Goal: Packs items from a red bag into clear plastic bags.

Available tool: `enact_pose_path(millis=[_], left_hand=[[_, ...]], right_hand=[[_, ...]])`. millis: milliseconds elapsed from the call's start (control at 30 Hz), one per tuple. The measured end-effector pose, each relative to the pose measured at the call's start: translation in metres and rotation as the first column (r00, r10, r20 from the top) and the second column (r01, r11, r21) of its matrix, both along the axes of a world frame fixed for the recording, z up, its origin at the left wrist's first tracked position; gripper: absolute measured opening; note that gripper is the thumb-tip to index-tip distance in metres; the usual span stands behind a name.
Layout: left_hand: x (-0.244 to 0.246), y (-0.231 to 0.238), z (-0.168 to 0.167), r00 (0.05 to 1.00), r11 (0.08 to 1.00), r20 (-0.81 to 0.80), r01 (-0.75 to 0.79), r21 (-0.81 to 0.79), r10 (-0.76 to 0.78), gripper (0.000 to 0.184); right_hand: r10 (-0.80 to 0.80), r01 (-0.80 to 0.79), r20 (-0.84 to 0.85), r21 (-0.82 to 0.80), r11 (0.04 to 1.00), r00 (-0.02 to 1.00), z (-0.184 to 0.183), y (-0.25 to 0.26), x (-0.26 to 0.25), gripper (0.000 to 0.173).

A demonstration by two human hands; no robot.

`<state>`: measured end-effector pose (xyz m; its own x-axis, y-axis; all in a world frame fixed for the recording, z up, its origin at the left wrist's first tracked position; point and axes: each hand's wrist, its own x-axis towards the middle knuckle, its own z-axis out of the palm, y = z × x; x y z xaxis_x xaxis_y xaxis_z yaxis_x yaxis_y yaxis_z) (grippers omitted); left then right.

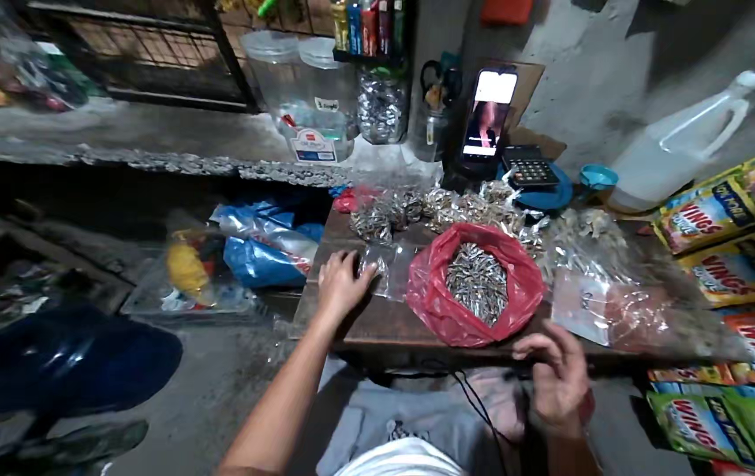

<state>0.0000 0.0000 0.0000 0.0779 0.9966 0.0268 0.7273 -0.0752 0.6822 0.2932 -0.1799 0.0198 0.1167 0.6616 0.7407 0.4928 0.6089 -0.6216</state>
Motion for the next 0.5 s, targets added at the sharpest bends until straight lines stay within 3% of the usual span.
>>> enact_pose_path(millis=[100, 200, 333, 500], left_hand=[[0.011, 0.008, -0.002, 0.999, 1.000, 0.037, 0.026, 0.011, -0.026, 0.045], [0.014, 0.008, -0.009, 0.961, 0.988, 0.274, 0.000, 0.157, -0.044, 0.024], [0.008, -0.011, 0.011, 0.765, 0.974, 0.643, -0.115, 0.193, -0.038, 0.019], [-0.012, -0.031, 0.028, 0.592, 0.967, 0.795, -0.102, 0.235, -0.131, 0.008]], right_hand=[[-0.012, 0.011, 0.075, 0.011, 1.000, 0.997, -0.010, 0.002, -0.008, 0.043], [-0.001, 0.000, 0.085, 0.012, 1.000, 0.996, -0.018, 0.009, -0.011, 0.043], [0.049, -0.049, 0.089, 0.006, 0.999, 0.995, -0.019, 0.022, -0.012, 0.040], [0.085, -0.086, -0.018, -0.036, 0.996, 0.996, -0.006, 0.039, -0.032, 0.034]])
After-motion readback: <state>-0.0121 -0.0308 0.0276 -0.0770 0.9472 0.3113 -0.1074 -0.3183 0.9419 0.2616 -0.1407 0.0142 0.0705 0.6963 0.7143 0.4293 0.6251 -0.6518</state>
